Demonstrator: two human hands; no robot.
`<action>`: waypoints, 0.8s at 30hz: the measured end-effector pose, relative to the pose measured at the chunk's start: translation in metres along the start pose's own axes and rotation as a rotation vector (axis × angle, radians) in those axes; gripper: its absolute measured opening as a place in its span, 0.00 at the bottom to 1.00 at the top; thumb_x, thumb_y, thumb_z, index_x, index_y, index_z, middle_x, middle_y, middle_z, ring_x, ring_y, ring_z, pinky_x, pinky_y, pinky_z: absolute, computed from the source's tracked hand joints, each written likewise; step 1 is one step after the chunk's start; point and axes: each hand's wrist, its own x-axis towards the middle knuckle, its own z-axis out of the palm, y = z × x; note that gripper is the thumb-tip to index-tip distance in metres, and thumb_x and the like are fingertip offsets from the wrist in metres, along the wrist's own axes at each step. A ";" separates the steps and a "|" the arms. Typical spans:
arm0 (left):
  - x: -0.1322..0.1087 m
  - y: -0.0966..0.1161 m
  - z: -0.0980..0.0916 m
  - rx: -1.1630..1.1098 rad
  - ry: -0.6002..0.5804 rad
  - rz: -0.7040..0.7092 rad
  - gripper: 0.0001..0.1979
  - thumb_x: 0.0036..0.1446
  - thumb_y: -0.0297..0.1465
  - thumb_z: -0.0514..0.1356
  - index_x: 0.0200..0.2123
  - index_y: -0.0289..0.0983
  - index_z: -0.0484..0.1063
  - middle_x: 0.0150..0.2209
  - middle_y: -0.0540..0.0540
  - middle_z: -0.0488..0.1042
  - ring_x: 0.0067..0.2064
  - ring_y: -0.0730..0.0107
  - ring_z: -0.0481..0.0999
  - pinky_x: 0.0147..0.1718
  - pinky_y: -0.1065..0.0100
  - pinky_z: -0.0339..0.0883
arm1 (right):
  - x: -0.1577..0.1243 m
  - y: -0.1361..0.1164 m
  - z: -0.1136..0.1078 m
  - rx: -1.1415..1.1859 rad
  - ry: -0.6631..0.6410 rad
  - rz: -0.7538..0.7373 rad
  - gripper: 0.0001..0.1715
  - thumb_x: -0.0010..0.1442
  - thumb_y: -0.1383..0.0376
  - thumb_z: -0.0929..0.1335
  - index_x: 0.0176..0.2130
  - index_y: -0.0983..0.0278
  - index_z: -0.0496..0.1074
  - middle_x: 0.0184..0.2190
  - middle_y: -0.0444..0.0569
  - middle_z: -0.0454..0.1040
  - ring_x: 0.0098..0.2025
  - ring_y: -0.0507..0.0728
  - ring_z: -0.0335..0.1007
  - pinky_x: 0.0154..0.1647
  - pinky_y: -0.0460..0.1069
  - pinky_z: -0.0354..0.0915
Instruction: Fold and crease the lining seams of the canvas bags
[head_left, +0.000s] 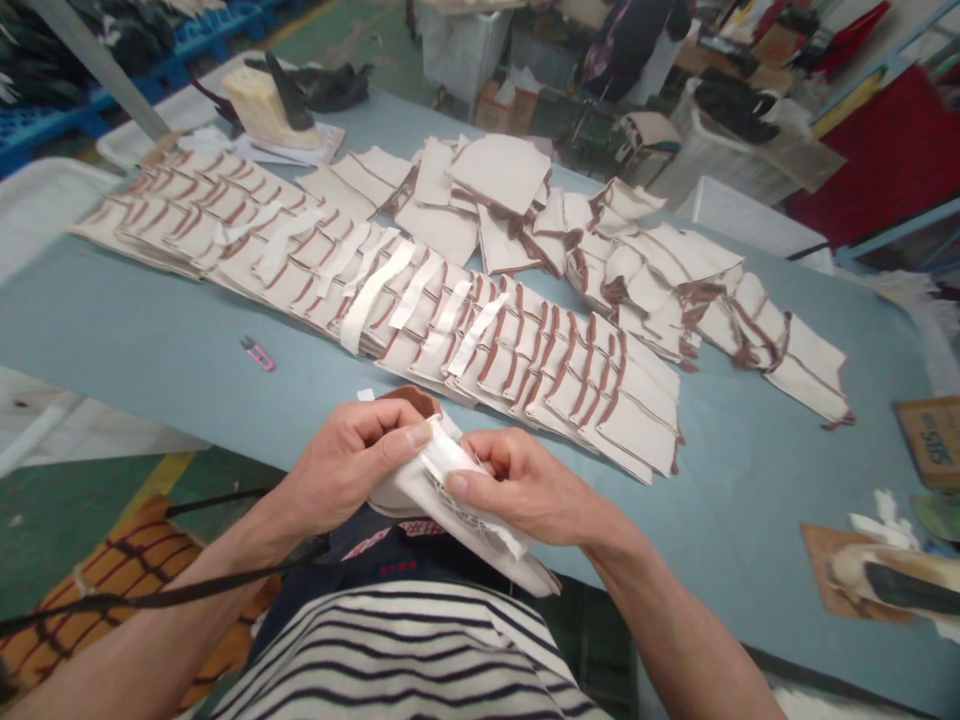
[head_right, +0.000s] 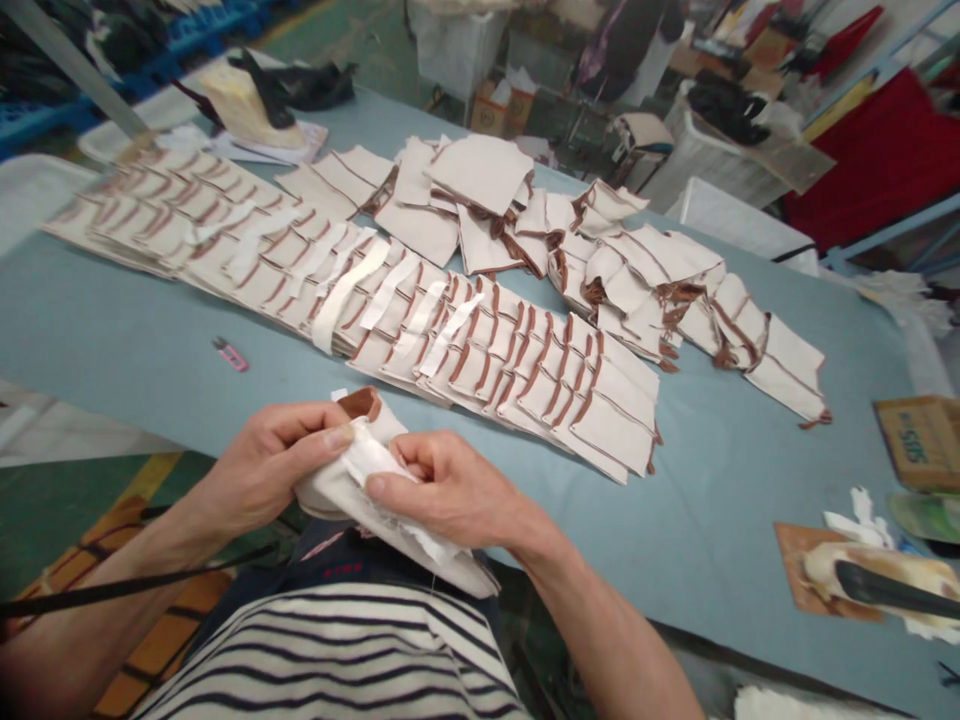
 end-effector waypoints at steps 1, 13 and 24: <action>0.000 -0.003 0.002 -0.034 0.012 -0.004 0.18 0.62 0.42 0.65 0.25 0.38 0.70 0.22 0.54 0.66 0.24 0.74 0.60 0.22 0.72 0.55 | -0.001 0.000 0.001 -0.019 0.017 -0.006 0.27 0.64 0.45 0.74 0.30 0.60 0.64 0.23 0.36 0.56 0.24 0.48 0.47 0.22 0.45 0.45; 0.003 0.001 0.001 0.094 0.076 0.183 0.17 0.64 0.38 0.62 0.24 0.39 0.68 0.24 0.54 0.69 0.25 0.73 0.64 0.25 0.72 0.61 | -0.005 0.005 0.018 -0.163 0.200 -0.064 0.23 0.66 0.49 0.70 0.29 0.60 0.63 0.24 0.37 0.58 0.27 0.49 0.53 0.26 0.47 0.48; -0.002 0.020 -0.025 0.265 0.058 0.284 0.12 0.67 0.33 0.62 0.30 0.38 0.81 0.33 0.50 0.85 0.34 0.69 0.82 0.33 0.75 0.73 | -0.045 0.032 0.031 -0.243 0.170 0.104 0.21 0.71 0.55 0.68 0.29 0.61 0.66 0.23 0.37 0.62 0.27 0.50 0.57 0.30 0.48 0.51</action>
